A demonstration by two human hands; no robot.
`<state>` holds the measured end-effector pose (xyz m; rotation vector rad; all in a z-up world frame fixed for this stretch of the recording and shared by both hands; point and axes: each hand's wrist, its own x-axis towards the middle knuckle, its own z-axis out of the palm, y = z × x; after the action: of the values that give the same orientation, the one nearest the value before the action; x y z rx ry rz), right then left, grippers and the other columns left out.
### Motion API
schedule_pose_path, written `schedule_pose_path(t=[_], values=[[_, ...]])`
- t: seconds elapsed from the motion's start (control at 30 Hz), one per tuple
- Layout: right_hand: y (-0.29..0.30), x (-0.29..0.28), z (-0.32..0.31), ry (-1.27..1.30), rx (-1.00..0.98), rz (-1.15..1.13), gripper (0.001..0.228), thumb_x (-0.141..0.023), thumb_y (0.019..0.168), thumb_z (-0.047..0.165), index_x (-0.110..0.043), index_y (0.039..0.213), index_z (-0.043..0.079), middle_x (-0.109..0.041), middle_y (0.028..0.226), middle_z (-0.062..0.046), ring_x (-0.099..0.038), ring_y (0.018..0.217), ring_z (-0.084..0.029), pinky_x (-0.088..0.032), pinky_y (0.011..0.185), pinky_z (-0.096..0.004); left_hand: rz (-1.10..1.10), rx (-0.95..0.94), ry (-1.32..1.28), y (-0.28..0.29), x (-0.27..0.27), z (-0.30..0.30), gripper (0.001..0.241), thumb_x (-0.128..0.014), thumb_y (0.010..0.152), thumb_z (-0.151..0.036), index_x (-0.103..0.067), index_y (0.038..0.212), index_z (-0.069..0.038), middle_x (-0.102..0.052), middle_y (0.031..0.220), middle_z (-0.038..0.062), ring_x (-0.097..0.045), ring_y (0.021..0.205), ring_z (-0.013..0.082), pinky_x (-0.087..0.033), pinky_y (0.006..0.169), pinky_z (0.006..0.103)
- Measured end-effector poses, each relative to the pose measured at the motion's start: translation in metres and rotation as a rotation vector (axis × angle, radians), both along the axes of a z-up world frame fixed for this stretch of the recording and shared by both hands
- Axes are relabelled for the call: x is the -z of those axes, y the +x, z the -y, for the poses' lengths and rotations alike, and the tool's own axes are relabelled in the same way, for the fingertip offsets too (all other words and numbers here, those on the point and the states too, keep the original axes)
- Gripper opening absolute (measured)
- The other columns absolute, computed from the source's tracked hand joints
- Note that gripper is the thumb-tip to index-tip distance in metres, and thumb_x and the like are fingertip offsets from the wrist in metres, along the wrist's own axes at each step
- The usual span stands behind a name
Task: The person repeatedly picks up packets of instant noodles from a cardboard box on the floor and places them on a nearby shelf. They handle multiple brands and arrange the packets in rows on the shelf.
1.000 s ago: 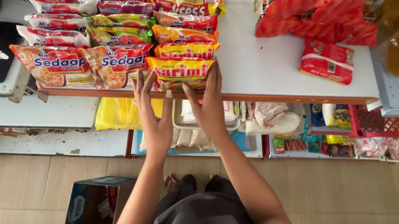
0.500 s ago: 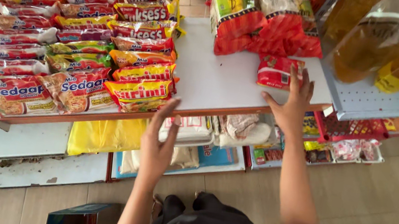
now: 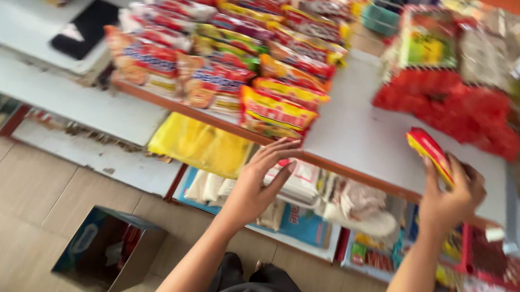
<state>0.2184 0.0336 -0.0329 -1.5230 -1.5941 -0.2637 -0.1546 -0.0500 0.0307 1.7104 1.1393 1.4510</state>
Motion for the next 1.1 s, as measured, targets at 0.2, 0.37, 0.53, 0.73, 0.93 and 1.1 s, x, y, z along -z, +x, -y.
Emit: schedule_pose_path(t=[0.2,0.37,0.53,0.73,0.93,1.1], values=[[-0.061,-0.023,0.024,-0.166,-0.355,-0.641,0.037,-0.083,0.101,0.02,-0.07,0.128,-0.001,-0.07,0.111,-0.011,-0.065,0.097,-0.015,-0.053,0.091,-0.031,0.036,-0.081,-0.02,-0.029,-0.004,0.016,0.035,-0.064,0.099,-0.009,-0.064,0.134,-0.005,-0.066,0.142,0.015,-0.056,0.141,0.0334,-0.041,0.12,0.0431],[-0.133,0.004,0.034,-0.477,-0.693,-1.071,0.037,-0.074,0.098,0.019,-0.067,0.128,-0.003,-0.072,0.114,-0.007,-0.067,0.098,-0.012,-0.054,0.088,-0.026,0.392,0.041,-0.254,-0.045,0.02,0.022,0.048,-0.066,0.099,-0.02,-0.053,0.143,-0.006,-0.062,0.14,0.009,-0.058,0.133,0.0216,-0.046,0.112,0.0387],[-0.214,0.032,0.031,-0.801,-0.814,-1.339,0.034,-0.067,0.101,0.021,-0.067,0.124,-0.004,-0.074,0.106,-0.008,-0.07,0.089,-0.012,-0.057,0.08,-0.029,0.801,0.099,-0.367,-0.066,0.05,0.025,0.042,-0.064,0.104,-0.025,-0.06,0.139,-0.002,-0.068,0.128,0.006,-0.065,0.114,0.0141,-0.054,0.098,0.0336],[-0.251,0.012,0.041,-0.965,-1.035,-1.283,0.037,-0.063,0.11,0.03,-0.067,0.131,-0.001,-0.069,0.088,-0.004,-0.062,0.065,-0.01,-0.048,0.049,-0.029,0.822,-0.183,-0.447,-0.097,0.056,0.043,0.039,-0.063,0.104,-0.031,-0.067,0.127,0.0,-0.071,0.109,0.003,-0.069,0.097,0.0108,-0.061,0.081,0.0326],[-0.277,-0.008,0.056,-0.945,-0.978,-1.057,0.044,-0.071,0.097,0.021,-0.06,0.136,0.002,-0.071,0.1,-0.002,-0.065,0.075,-0.008,-0.048,0.057,-0.026,0.964,-0.309,-0.453,-0.103,0.071,0.049,0.04,-0.06,0.102,-0.034,-0.065,0.13,-0.005,-0.072,0.11,0.003,-0.07,0.098,0.0124,-0.06,0.083,0.0331],[-0.271,-0.017,0.061,-0.81,-1.008,-1.02,0.039,-0.073,0.098,0.013,-0.063,0.134,-0.001,-0.071,0.114,-0.003,-0.066,0.097,-0.008,-0.055,0.083,-0.025,0.878,-0.257,-0.425,-0.116,0.084,0.051,0.044,-0.06,0.104,-0.031,-0.062,0.134,0.001,-0.07,0.117,0.004,-0.068,0.107,0.0117,-0.056,0.093,0.0308]])
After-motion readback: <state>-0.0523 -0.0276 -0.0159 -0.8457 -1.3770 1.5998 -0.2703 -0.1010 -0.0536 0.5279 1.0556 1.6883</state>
